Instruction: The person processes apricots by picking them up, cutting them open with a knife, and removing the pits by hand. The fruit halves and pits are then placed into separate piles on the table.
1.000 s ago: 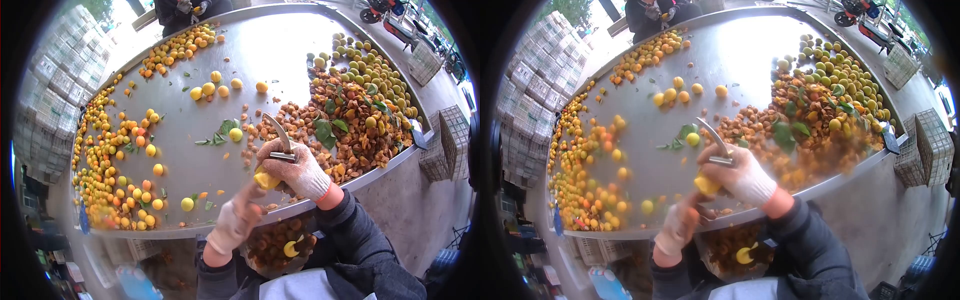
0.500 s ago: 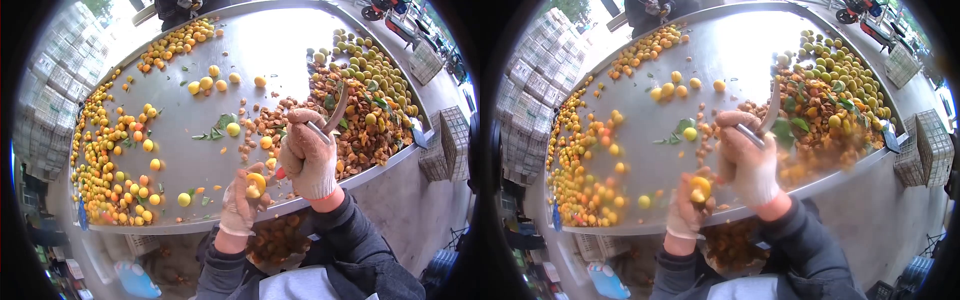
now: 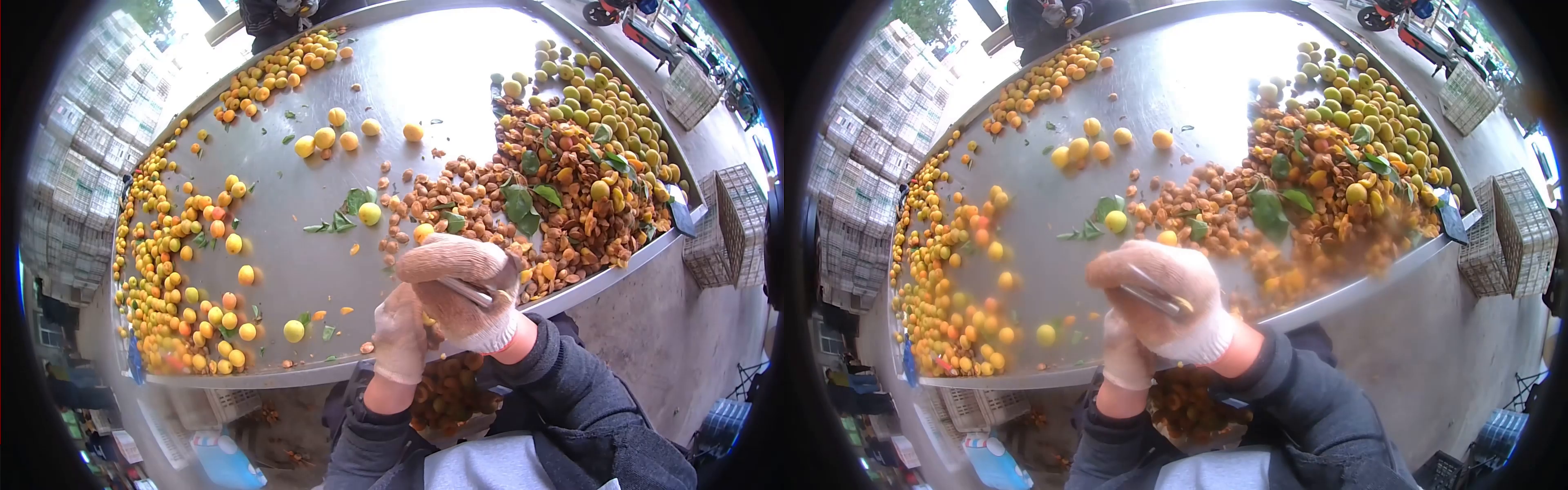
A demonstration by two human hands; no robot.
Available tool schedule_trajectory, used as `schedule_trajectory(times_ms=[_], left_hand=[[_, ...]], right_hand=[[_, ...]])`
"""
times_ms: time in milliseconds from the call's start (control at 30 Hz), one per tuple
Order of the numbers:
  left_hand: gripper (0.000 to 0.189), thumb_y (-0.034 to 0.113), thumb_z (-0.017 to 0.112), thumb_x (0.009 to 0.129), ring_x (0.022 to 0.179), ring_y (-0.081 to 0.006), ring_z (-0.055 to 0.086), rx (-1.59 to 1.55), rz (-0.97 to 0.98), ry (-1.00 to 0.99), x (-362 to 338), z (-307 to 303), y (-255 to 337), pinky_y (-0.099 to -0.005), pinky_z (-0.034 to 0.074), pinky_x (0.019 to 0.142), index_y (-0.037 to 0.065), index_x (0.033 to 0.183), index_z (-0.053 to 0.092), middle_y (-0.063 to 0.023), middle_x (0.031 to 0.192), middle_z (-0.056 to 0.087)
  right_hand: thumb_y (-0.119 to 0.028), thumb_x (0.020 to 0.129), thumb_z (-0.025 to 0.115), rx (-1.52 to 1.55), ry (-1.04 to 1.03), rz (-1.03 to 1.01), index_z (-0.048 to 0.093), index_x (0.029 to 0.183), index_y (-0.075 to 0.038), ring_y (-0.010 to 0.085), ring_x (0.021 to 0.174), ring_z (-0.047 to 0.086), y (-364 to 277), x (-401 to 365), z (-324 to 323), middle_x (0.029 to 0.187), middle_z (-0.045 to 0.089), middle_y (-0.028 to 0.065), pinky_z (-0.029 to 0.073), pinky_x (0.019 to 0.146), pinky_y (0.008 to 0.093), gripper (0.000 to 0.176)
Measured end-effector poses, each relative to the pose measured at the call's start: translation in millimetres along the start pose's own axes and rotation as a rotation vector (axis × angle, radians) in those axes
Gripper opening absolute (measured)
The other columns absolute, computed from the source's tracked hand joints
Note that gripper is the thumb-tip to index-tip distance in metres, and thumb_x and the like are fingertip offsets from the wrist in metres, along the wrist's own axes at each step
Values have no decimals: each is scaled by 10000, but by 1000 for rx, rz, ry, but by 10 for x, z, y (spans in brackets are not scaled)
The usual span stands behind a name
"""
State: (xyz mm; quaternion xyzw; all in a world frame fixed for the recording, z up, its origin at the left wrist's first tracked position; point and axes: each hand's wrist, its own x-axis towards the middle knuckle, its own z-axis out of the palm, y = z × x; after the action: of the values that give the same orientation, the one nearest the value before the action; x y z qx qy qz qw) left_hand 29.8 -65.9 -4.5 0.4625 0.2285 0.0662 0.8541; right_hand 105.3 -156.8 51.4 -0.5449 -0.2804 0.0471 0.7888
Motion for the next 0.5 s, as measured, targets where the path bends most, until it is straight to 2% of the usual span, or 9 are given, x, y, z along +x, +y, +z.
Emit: schedule_trajectory(times_ms=[67,100,167,233,267,367,433,467,500], left_hand=[[264,258,511,957,439,-104,523,27,25,20,-8,8,9,-205,356,361,37,1044,628,-38,698,607],[257,257,518,952,436,-100,514,77,-47,48,-3,27,38,-206,357,363,41,1029,632,-43,693,608],[249,257,526,947,432,-95,505,129,-120,77,-11,49,40,-207,359,365,44,1014,637,-47,688,609],[256,275,540,941,444,-88,496,302,-59,111,-29,71,14,-204,345,363,42,977,640,-54,681,614],[256,275,540,941,444,-88,496,306,-61,106,-29,55,3,-204,345,363,42,977,640,-54,681,614],[245,279,558,936,465,-90,508,297,31,39,-2,-16,16,-211,349,380,49,977,631,-50,718,613],[290,324,545,946,557,-99,547,45,-66,-117,46,-13,66,-223,383,429,54,1025,613,-39,770,606],[290,324,545,946,557,-99,547,50,-66,-119,25,-22,72,-223,383,429,54,1025,613,-39,770,606],[251,257,602,894,617,-156,576,-211,-179,-100,-15,-37,75,-259,433,507,45,1027,592,-71,801,608]], right_hand=[[81,803,602,-146,-15,-19,669,936,-53,139,818,647,-44,90,-1,896,677,46,513,707,269,200],[72,804,606,-218,-21,-32,670,928,-65,129,820,643,-49,142,-7,893,677,40,511,706,267,195],[19,828,606,-152,39,31,673,933,-75,100,782,620,11,234,-22,856,660,22,497,668,251,156],[-14,849,589,65,108,462,674,926,-70,67,685,570,-26,299,-40,784,615,-9,454,588,215,128],[-29,850,593,347,211,537,630,913,-39,42,457,405,12,319,-28,639,489,-19,271,405,195,75],[-30,850,593,528,353,556,618,940,-47,42,401,319,102,320,-72,583,408,-39,214,363,214,95],[-37,852,593,530,345,504,617,944,-44,42,400,308,55,261,-38,561,391,-39,217,367,213,95],[-37,855,591,477,344,470,618,949,-45,44,396,308,63,231,-27,558,391,-39,219,368,211,98],[-37,858,589,425,345,436,619,954,-46,46,393,309,68,210,-18,555,391,-39,220,368,208,101]])
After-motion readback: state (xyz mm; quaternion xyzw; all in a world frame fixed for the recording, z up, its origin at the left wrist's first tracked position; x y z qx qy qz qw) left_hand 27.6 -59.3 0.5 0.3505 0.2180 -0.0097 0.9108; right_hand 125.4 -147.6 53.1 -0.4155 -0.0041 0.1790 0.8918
